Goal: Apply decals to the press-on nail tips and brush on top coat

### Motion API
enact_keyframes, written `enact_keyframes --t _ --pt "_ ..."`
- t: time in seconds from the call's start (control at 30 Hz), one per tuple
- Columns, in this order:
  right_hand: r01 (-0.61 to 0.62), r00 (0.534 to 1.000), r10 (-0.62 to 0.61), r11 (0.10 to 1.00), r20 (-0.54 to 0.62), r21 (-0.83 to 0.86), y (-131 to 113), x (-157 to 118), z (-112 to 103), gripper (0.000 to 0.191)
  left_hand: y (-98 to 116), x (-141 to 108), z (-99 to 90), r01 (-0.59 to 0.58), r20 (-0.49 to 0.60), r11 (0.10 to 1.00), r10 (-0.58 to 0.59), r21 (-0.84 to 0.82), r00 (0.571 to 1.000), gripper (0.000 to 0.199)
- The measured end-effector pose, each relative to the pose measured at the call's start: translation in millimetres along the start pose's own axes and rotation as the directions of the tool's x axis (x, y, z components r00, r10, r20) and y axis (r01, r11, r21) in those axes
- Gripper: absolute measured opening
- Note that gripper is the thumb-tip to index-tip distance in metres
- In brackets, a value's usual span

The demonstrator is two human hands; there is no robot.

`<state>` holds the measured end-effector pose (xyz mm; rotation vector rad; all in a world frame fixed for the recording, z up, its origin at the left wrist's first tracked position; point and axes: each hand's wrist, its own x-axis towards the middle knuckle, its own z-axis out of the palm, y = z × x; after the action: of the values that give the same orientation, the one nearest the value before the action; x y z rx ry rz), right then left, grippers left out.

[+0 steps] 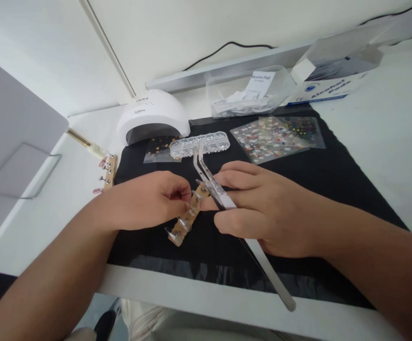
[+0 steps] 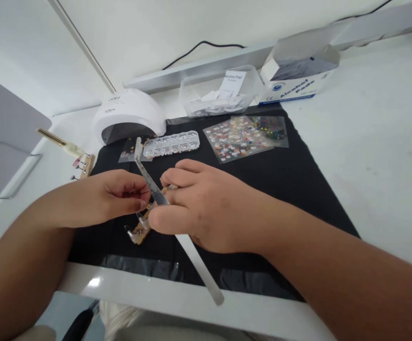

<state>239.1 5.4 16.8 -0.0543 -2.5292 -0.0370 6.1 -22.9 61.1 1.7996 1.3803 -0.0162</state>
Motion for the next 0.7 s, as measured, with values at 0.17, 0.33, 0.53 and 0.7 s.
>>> enact_keyframes --t 0.17,0.33,0.53,0.7 --pt "-0.026 0.999 0.025 0.999 -0.024 -0.04 10.1 -6.9 -9.7 0.025 5.9 -0.6 -1.0 0.055 -0.002 0.996 -0.055 0.07 0.998 0.015" --pt "-0.22 0.952 0.235 0.971 -0.196 0.099 22.0 -13.8 -2.3 0.017 10.9 -1.9 -1.6 0.098 0.005 0.984 -0.1 0.149 0.995 0.017" --pt "-0.336 0.806 0.416 0.907 -0.42 0.254 28.2 -15.5 5.9 0.012 20.9 -5.1 -4.4 0.125 -0.011 0.952 -0.128 0.281 0.992 0.016" --pt "-0.346 0.84 0.395 0.918 -0.372 0.193 22.9 -16.4 3.1 0.016 27.3 -1.1 -3.0 0.137 -0.004 0.922 -0.146 0.361 0.989 0.017"
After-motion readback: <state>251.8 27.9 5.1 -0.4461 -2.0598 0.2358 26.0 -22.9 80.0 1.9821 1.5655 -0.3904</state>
